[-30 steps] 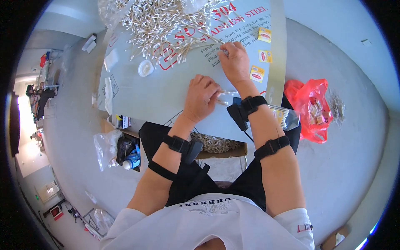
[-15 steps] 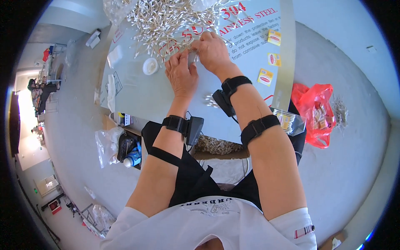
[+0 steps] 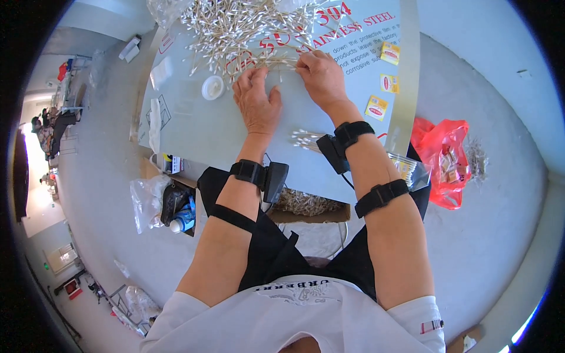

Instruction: Packing groups of cotton swabs into small plastic sleeves.

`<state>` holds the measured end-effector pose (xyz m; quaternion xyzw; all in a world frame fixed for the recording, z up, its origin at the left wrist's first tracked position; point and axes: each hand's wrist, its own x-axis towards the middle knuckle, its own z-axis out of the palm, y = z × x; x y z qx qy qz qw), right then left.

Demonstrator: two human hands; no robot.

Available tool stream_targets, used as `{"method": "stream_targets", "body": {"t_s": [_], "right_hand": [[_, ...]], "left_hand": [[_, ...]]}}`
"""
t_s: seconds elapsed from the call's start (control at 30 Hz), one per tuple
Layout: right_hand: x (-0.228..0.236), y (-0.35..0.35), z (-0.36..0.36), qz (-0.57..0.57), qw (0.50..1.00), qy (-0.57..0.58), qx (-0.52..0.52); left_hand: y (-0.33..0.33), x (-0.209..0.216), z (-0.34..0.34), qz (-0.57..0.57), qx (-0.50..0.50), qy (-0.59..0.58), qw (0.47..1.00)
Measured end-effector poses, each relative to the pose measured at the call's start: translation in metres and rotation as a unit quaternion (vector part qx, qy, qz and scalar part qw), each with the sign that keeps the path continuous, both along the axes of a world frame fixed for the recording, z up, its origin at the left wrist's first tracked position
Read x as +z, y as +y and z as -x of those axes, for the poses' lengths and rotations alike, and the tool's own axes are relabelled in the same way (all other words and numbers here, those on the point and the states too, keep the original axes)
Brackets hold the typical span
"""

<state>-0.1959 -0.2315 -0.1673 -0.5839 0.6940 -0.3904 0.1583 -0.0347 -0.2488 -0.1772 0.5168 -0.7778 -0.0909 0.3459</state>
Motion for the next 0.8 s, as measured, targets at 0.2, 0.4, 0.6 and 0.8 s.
{"method": "stream_targets", "body": {"t_s": [0.2, 0.4, 0.6, 0.8], "right_hand": [[-0.002, -0.012, -0.009, 0.047, 0.984, 0.171, 0.005], [0.009, 0.003, 0.007, -0.05, 0.983, 0.175, 0.03], [0.014, 0.044, 0.027, -0.092, 0.985, 0.129, 0.072], [0.016, 0.08, 0.019, -0.042, 0.987, 0.122, 0.095]], "left_hand": [[0.0, 0.0, 0.005, -0.002, 0.001, -0.02, 1.0], [0.0, -0.001, 0.004, -0.018, 0.024, -0.017, 0.999], [0.004, 0.004, 0.003, 0.006, -0.019, 0.022, 1.0], [0.004, 0.003, 0.003, 0.036, -0.083, -0.035, 0.995]]}}
